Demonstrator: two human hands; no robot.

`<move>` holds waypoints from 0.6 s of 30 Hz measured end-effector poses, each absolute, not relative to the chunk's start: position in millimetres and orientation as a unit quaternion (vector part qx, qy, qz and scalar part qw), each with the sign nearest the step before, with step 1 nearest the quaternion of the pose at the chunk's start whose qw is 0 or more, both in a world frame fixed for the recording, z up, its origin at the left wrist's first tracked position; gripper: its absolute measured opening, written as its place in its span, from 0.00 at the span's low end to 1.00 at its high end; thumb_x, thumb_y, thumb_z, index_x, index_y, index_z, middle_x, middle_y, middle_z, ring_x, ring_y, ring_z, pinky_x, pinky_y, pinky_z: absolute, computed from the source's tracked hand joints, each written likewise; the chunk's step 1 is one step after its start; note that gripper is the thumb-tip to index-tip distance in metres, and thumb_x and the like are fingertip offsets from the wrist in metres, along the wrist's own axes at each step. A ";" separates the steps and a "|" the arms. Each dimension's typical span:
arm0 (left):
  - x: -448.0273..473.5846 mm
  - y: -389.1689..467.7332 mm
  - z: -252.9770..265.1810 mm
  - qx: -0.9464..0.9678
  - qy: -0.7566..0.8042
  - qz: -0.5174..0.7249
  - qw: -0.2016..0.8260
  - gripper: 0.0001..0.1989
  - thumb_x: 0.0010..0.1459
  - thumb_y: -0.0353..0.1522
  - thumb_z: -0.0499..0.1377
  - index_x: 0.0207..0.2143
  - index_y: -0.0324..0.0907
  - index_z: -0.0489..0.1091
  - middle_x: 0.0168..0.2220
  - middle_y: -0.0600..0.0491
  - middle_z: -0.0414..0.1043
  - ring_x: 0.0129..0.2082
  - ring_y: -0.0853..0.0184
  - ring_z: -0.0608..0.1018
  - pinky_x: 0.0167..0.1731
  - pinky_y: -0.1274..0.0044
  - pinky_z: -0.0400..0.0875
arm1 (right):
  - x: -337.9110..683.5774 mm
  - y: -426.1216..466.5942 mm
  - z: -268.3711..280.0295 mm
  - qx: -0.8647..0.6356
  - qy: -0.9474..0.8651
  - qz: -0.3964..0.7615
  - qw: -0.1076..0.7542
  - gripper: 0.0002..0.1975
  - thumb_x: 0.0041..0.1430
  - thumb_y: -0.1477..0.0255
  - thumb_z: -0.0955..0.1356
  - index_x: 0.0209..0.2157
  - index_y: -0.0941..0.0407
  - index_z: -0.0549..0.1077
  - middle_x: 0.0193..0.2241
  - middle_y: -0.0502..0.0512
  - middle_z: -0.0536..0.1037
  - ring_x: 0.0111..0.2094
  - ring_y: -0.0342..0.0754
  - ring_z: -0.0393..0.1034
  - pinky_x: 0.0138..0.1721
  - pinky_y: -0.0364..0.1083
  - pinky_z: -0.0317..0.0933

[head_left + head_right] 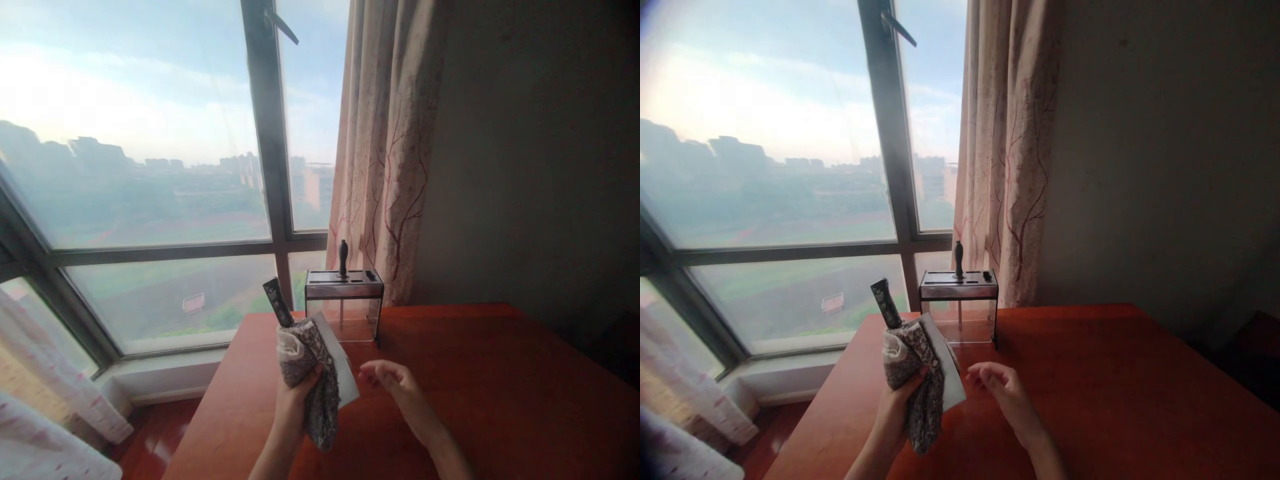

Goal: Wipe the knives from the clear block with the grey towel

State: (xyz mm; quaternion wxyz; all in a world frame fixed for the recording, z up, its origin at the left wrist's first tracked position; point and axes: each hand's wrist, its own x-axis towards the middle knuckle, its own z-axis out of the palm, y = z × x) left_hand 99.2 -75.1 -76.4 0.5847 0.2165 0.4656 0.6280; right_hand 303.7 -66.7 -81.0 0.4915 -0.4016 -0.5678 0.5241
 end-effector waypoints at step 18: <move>110.7 -77.7 -73.9 0.436 0.439 0.562 0.549 0.21 0.35 0.33 0.72 0.36 0.37 0.79 0.37 0.45 0.80 0.40 0.51 0.79 0.40 0.70 0.73 | 210.9 -42.3 80.6 -0.579 -0.771 -0.001 0.265 0.39 0.60 0.56 0.63 0.65 0.58 0.44 0.38 0.61 0.80 0.37 0.58 0.76 0.37 0.50 0.64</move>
